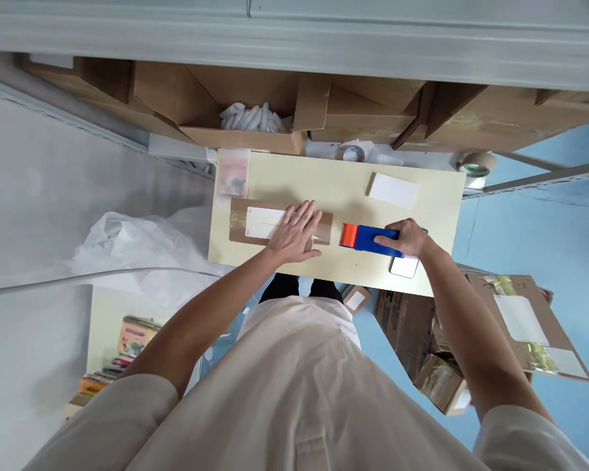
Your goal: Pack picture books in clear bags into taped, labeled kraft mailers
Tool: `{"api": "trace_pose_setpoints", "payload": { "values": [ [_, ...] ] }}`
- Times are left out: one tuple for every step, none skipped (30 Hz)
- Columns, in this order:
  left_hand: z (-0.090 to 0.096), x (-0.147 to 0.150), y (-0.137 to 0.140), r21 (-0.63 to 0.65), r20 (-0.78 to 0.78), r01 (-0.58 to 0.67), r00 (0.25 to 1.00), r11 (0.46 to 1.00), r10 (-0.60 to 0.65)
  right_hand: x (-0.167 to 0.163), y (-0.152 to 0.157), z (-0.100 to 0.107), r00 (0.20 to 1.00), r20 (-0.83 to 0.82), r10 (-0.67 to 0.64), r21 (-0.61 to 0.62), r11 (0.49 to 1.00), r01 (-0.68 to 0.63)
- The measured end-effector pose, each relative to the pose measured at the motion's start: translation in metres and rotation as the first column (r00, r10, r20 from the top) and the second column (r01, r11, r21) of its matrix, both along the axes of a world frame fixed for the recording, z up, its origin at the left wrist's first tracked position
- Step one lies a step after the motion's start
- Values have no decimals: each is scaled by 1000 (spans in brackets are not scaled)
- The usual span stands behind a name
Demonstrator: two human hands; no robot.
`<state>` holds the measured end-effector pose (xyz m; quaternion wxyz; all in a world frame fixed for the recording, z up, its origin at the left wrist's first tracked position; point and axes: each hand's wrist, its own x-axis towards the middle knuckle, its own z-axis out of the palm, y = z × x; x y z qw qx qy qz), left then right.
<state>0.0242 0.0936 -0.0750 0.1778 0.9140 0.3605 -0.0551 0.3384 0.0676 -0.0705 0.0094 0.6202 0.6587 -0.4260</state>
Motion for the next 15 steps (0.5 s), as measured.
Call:
{"api": "trace_pose_setpoints", "payload": {
  "values": [
    [2,1,0,-8,-5,15,1000,1000,-15,-8,0,4,997,79,12,9,1000,-12],
    [3,1,0,-16,-16,31,999,999,-31,-20,1,8,986,164,20,16,1000,-23],
    [5,2,0,-24,-32,45,998,999,-46,-36,3,12,967,253,15,27,999,-23],
    [6,3,1,-29,-52,55,997,998,-57,-54,6,15,945,326,-12,36,999,0],
    [7,5,1,-33,-72,58,996,998,-61,-73,10,18,928,370,-42,36,999,31],
    [8,6,1,-34,-88,55,994,998,-57,-91,13,19,922,382,-64,32,998,56],
    [8,8,0,-34,-99,46,994,998,-50,-107,15,20,922,380,-75,28,997,70],
    [8,9,0,-33,-102,36,994,999,-39,-119,17,20,925,374,-72,17,997,71],
    [7,10,-1,-31,-101,25,995,999,-28,-128,16,20,926,372,-64,6,998,66],
    [7,11,-2,-28,-96,14,995,1000,-17,-132,14,20,922,382,-64,3,998,67],
    [7,12,-2,-26,-90,6,996,1000,-8,-133,10,20,911,405,-81,10,996,84],
    [6,13,-3,-25,-82,1,997,1000,-3,-131,5,20,893,434,-118,26,993,118],
    [7,13,-4,-27,-70,-3,998,1000,1,-126,-3,20,871,460,-173,54,984,167],
    [7,14,-4,-33,-54,-7,999,999,6,-121,-11,20,844,478,-243,91,970,227],
    [8,13,-5,-47,-30,-14,999,999,13,-115,-20,19,815,488,-312,127,949,288]
  ]
}}
